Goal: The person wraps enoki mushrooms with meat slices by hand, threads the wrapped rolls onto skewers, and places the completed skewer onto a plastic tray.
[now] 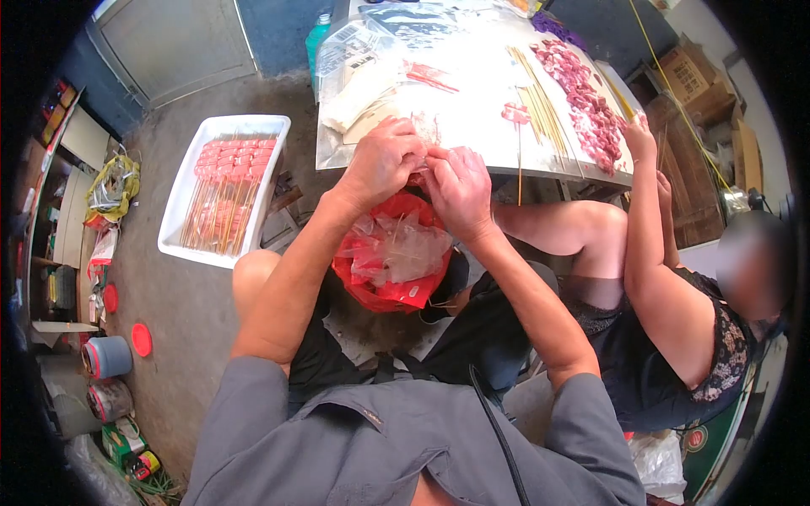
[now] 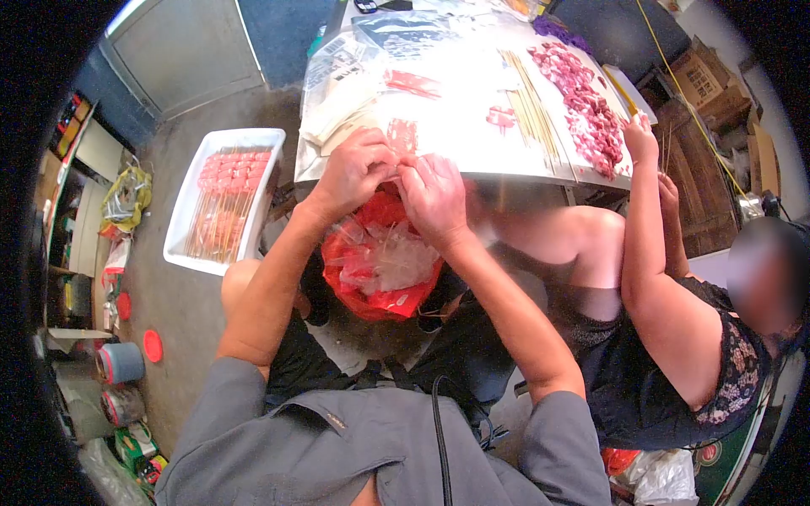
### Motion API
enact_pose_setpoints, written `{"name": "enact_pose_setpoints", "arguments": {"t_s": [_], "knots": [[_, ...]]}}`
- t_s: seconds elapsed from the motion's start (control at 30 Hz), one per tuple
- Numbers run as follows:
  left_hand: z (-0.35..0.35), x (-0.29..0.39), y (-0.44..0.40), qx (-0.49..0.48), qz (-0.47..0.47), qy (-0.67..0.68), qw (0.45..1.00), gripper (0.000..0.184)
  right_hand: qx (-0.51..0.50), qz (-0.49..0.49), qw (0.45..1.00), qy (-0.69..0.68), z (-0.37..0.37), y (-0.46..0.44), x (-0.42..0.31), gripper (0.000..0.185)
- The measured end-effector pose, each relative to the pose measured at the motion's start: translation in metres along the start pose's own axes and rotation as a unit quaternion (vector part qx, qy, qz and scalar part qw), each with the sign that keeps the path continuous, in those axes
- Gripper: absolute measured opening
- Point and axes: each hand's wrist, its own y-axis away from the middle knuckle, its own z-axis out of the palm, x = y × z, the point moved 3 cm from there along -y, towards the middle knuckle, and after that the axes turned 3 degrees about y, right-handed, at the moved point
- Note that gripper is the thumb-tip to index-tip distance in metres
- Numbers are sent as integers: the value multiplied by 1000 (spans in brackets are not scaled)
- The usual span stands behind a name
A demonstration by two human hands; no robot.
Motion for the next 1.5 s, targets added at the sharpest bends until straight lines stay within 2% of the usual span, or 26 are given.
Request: {"name": "enact_pose_setpoints", "arguments": {"t_s": [0.13,0.47,0.53,0.67,0.73,0.77,0.83,1.07,1.17,1.23,1.27,1.33,1.47,1.5], "knots": [[-2,-7,0,-20,-33,26,999,7,-27,44,997,-55,-6,-7,3,7],[0,-9,-3,-24,-5,26,999,9,-124,212,961,-131,-7,-14,19,10],[1,-11,-5,-26,-46,5,999,9,-134,242,947,-164,-6,-14,22,12],[4,-11,-10,-8,-84,16,996,11,-100,218,965,-110,-8,-12,18,13],[3,-11,-11,-12,-112,5,994,13,-33,121,987,-103,-12,-14,13,14],[4,-12,-12,-12,-113,5,994,13,-33,121,987,-104,-11,-13,13,14],[5,-14,-13,-22,-130,-10,991,15,-44,47,995,-70,-12,-13,10,14],[5,-16,-11,-23,-156,18,987,17,-74,78,993,-41,-8,-14,12,14],[1,-11,-9,-15,-193,74,978,17,-80,105,987,-89,-6,-16,19,12],[0,-7,-7,-26,-130,20,991,15,-98,132,980,-108,-5,-18,22,10],[0,-8,-5,-26,-130,20,991,15,-97,132,980,-109,-4,-18,24,10],[-3,-1,-4,-27,-47,-25,998,14,-122,181,964,-152,-1,-17,27,10],[3,-6,-5,-9,-32,-57,998,13,-131,203,953,-180,-1,-19,27,11],[3,-6,-6,-11,-38,-53,998,14,-107,198,962,-156,-2,-19,24,11]]}}
